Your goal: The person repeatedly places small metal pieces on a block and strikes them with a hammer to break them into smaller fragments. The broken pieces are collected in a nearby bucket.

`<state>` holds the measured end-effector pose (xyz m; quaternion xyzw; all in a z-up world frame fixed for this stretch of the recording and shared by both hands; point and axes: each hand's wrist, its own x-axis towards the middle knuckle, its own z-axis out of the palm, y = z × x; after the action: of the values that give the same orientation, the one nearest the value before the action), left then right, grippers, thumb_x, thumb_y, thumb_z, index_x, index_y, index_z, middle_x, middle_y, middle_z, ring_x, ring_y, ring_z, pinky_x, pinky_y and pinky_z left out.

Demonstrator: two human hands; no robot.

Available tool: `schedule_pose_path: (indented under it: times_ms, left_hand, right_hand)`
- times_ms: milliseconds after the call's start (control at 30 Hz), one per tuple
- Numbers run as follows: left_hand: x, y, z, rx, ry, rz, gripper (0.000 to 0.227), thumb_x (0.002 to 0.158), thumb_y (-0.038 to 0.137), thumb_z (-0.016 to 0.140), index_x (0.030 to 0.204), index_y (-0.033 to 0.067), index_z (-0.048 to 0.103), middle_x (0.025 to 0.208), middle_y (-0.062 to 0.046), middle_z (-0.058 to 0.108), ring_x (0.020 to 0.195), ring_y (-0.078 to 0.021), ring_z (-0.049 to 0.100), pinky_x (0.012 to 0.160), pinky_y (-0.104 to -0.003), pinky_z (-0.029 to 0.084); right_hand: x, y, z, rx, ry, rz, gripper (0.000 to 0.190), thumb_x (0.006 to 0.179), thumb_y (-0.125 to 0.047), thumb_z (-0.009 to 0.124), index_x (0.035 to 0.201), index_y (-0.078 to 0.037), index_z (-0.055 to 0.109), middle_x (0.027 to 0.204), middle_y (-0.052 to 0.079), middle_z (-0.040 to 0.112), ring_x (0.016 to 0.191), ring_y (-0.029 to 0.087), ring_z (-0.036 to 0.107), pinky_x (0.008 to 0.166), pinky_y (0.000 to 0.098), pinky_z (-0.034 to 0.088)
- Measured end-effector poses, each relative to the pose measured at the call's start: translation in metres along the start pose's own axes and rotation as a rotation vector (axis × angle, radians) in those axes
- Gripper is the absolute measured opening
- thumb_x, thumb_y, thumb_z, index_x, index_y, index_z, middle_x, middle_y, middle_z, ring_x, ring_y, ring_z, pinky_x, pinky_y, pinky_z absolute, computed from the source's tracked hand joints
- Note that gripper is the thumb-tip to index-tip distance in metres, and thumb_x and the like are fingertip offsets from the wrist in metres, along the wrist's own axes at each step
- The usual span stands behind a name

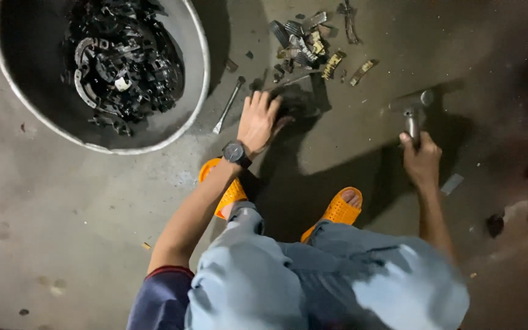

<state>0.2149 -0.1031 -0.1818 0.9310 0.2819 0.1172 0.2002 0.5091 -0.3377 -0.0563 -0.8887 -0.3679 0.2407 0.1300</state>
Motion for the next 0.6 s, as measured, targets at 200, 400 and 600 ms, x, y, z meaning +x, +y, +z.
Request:
schedule_pose_path:
  times_ms: [200, 400, 600]
  left_hand:
    - [-0.03, -0.031, -0.046, -0.047, 0.162, -0.102, 0.025, 0.092, 0.015, 0.036, 0.106, 0.0021, 0.051, 0.102, -0.017, 0.052, 0.094, -0.034, 0.052, 0.079, -0.041, 0.042]
    - [-0.021, -0.029, -0.052, 0.215, -0.216, -0.545, 0.045, 0.076, 0.002, 0.05, 0.12, 0.0028, 0.045, 0.102, -0.017, 0.055, 0.066, -0.0295, 0.061, 0.039, -0.044, 0.05]
    - [-0.015, -0.013, -0.052, 0.319, -0.09, -0.469, 0.016, 0.076, 0.0, 0.051, 0.088, 0.0101, 0.052, 0.084, -0.009, 0.056, 0.055, -0.0166, 0.058, 0.038, -0.027, 0.045]
  right_hand:
    - [0.045, -0.041, -0.011, -0.296, -0.221, 0.305, 0.045, 0.093, -0.033, 0.059, 0.099, 0.012, 0.055, 0.083, 0.035, 0.06, 0.083, 0.05, 0.06, 0.061, 0.0552, 0.048]
    - [0.101, -0.121, -0.039, -0.598, -0.574, 0.573, 0.053, 0.096, -0.039, 0.05, 0.074, 0.008, 0.058, 0.072, 0.023, 0.063, 0.068, 0.04, 0.061, 0.06, 0.0472, 0.045]
    - [0.11, -0.138, -0.043, -0.477, -0.556, 0.603, 0.034, 0.096, -0.026, 0.054, 0.068, -0.007, 0.048, 0.063, 0.009, 0.047, 0.056, 0.023, 0.045, 0.057, 0.0384, 0.035]
